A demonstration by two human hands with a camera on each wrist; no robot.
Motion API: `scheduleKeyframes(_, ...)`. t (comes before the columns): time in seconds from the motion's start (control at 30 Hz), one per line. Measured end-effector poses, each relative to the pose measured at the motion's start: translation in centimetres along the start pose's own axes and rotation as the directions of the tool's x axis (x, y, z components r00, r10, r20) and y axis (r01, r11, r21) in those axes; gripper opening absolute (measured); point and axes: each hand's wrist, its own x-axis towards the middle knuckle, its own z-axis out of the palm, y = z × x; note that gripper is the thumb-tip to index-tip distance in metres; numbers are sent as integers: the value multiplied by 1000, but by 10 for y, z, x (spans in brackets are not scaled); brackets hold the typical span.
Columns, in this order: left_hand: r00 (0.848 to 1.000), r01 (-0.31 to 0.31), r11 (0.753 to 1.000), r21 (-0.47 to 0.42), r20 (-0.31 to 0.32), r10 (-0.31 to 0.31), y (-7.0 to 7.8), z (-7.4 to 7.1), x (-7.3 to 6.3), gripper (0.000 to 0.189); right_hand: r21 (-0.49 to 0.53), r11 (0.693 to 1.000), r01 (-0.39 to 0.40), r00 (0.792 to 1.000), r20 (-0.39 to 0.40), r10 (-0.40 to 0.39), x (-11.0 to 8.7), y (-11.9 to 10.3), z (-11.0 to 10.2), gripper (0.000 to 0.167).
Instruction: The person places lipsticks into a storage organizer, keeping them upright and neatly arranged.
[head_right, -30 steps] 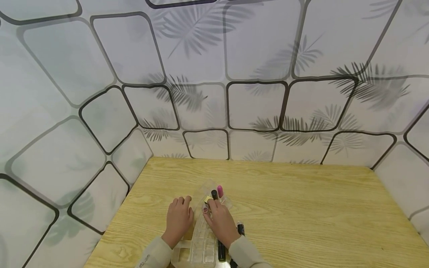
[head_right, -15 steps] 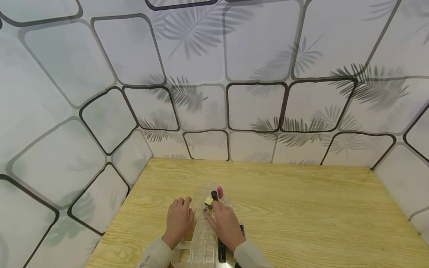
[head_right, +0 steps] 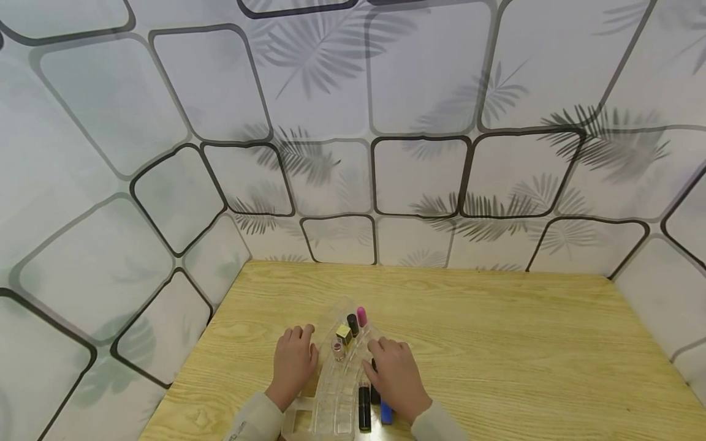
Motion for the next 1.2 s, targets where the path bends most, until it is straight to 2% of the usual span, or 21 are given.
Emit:
scheduleKeyframes(0.1, 1000, 7, 1000, -10, 13, -7, 0, 1, 0, 27, -13, 1000, 13, 1000, -2, -13, -7, 5, -3, 29)
scheduleKeyframes(0.3, 1000, 7, 1000, -15, 20, -7, -1, 2, 0, 27, -32, 998, -57, 995, 78, 59, -20, 12, -4, 28)
scheduleKeyframes(0.57, 1000, 7, 1000, -16, 23, -7, -1, 4, -1, 27, -75, 983, -169, 961, 211, 181, -27, 21, -4, 32)
scheduleKeyframes(0.83, 1000, 3, 1000, -7, 25, -3, -1, 0, 1, 28, -113, 976, -187, 941, 265, 211, -30, 24, -2, 29)
scheduleKeyframes(1.07, 1000, 2, 1000, 0, 29, -2, 0, -1, 1, 28, -153, 974, -165, 941, 272, 203, -36, 26, -1, 29)
scheduleKeyframes(1.2, 1000, 5, 1000, 0, 30, -5, 0, -1, 1, 29, -154, 972, -174, 931, 295, 214, -38, 27, 0, 30)
